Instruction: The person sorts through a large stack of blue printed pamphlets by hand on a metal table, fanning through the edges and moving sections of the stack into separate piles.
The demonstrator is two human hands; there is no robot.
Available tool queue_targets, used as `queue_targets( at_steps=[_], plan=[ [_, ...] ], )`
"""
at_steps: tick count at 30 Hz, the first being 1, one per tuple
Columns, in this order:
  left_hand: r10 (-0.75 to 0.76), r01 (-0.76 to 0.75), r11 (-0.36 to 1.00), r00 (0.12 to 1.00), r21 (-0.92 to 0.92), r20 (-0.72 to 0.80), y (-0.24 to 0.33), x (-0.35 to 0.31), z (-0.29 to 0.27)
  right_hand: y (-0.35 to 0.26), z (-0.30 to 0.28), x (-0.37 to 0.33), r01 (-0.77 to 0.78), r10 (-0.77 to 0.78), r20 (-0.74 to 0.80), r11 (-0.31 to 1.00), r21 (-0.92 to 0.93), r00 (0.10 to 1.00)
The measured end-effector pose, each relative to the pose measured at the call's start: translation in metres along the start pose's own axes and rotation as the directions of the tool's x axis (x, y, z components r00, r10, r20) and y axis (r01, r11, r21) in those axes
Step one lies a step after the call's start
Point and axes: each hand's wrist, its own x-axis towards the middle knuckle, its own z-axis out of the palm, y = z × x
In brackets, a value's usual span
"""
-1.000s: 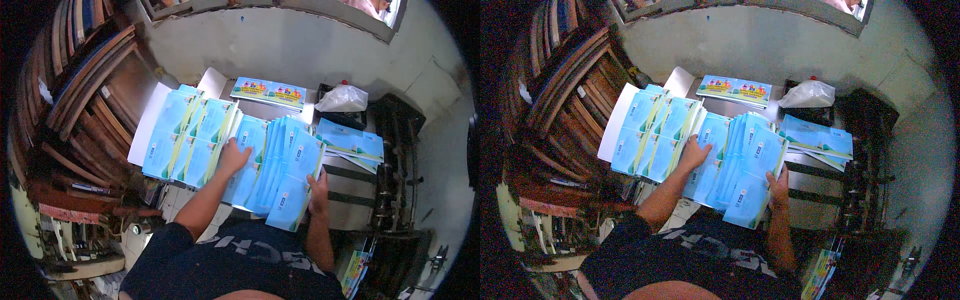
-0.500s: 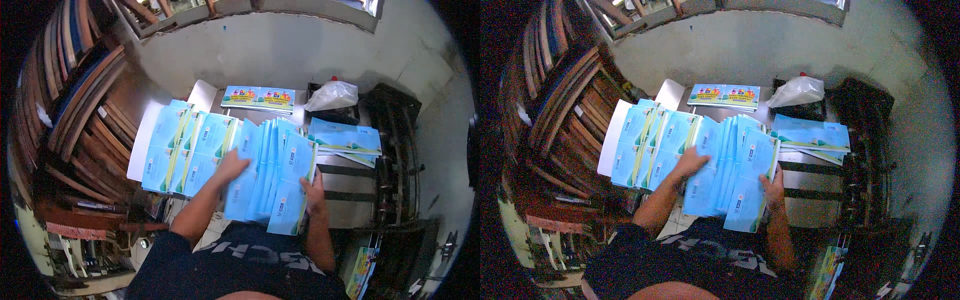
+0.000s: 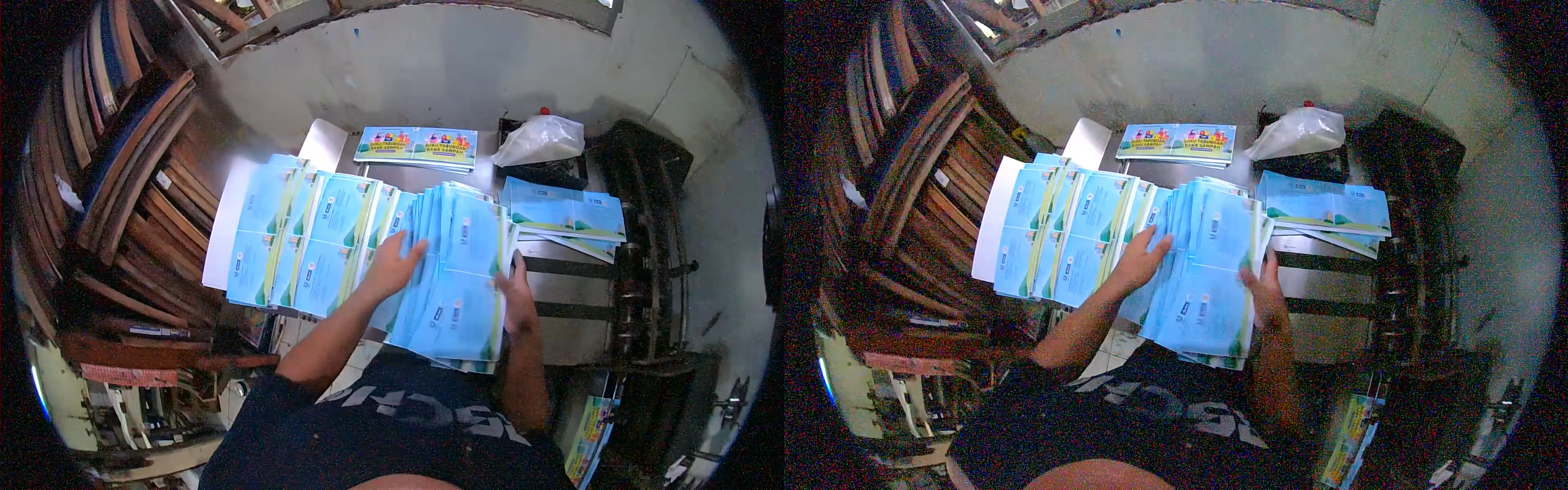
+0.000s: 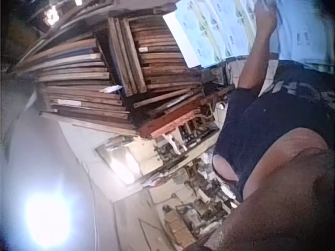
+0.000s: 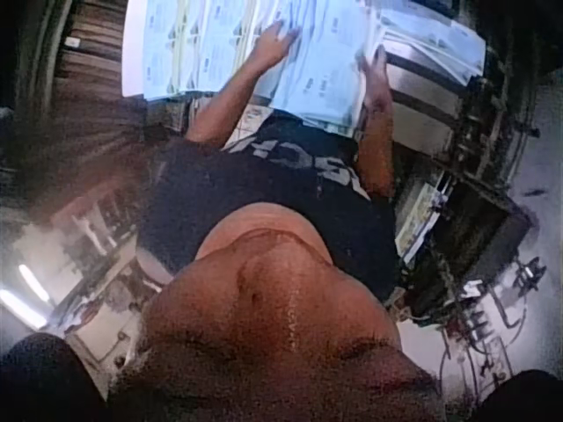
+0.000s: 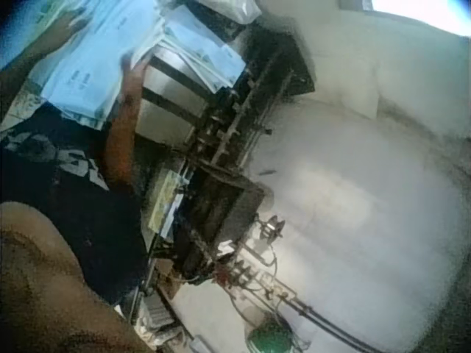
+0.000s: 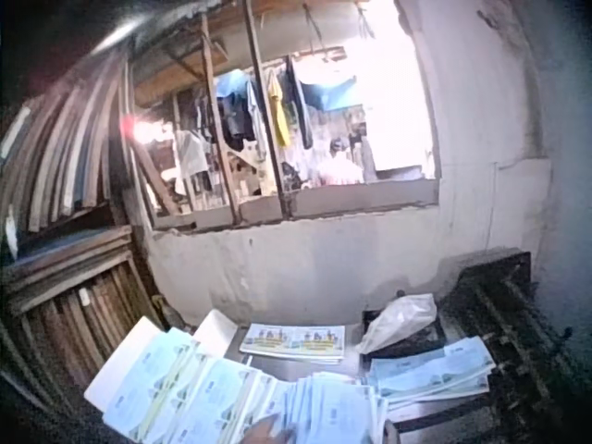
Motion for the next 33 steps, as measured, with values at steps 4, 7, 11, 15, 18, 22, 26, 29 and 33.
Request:
queue_targets(
  at_steps=[4,7,11,15,18,22,26,29,33],
  plan=[
    [0.047,-0.037,0.846,0.999,0.532,-0.005,-0.063,-0.008,0.053,0.013,0.007,-0.003,0.124,-0.12,0.031,0.973,-0.194,0.992],
    [0.06,-0.048,0.981,0.996,0.187,-0.059,-0.024,-0.018,0.048,0.012,0.01,-0.005,0.105,-0.107,-0.001,0.983,-0.15,0.994],
    [-0.073,0.075,0.997,0.996,0.027,-0.058,-0.031,-0.014,0.022,0.017,0.002,-0.001,0.102,-0.107,-0.02,0.979,-0.176,0.994],
    [-0.211,0.212,0.977,0.977,0.014,-0.028,-0.041,0.013,0.014,0.023,0.001,-0.002,0.116,-0.121,-0.011,0.971,-0.211,0.993],
    [-0.298,0.404,0.843,0.9,-0.355,0.318,-0.019,0.02,0.016,0.026,0.002,0.0,0.132,-0.137,0.008,0.939,-0.319,0.991],
    [-0.283,0.456,0.767,0.872,-0.452,0.4,-0.018,0.02,0.027,0.035,0.035,0.005,0.185,-0.145,0.116,0.825,-0.534,0.983],
    [-0.097,0.439,0.716,0.832,-0.542,0.546,0.014,0.02,-0.001,0.051,0.051,0.019,0.171,-0.182,0.043,0.782,-0.599,0.982],
    [-0.098,0.491,0.567,0.837,-0.661,0.538,-0.004,0.023,-0.001,0.044,0.066,0.017,0.18,-0.137,0.121,0.84,-0.513,0.983],
    [-0.093,0.27,0.828,0.931,-0.492,0.354,0.033,0.026,-0.029,0.042,0.053,0.02,0.366,-0.305,0.206,0.818,-0.443,0.93]
  ],
)
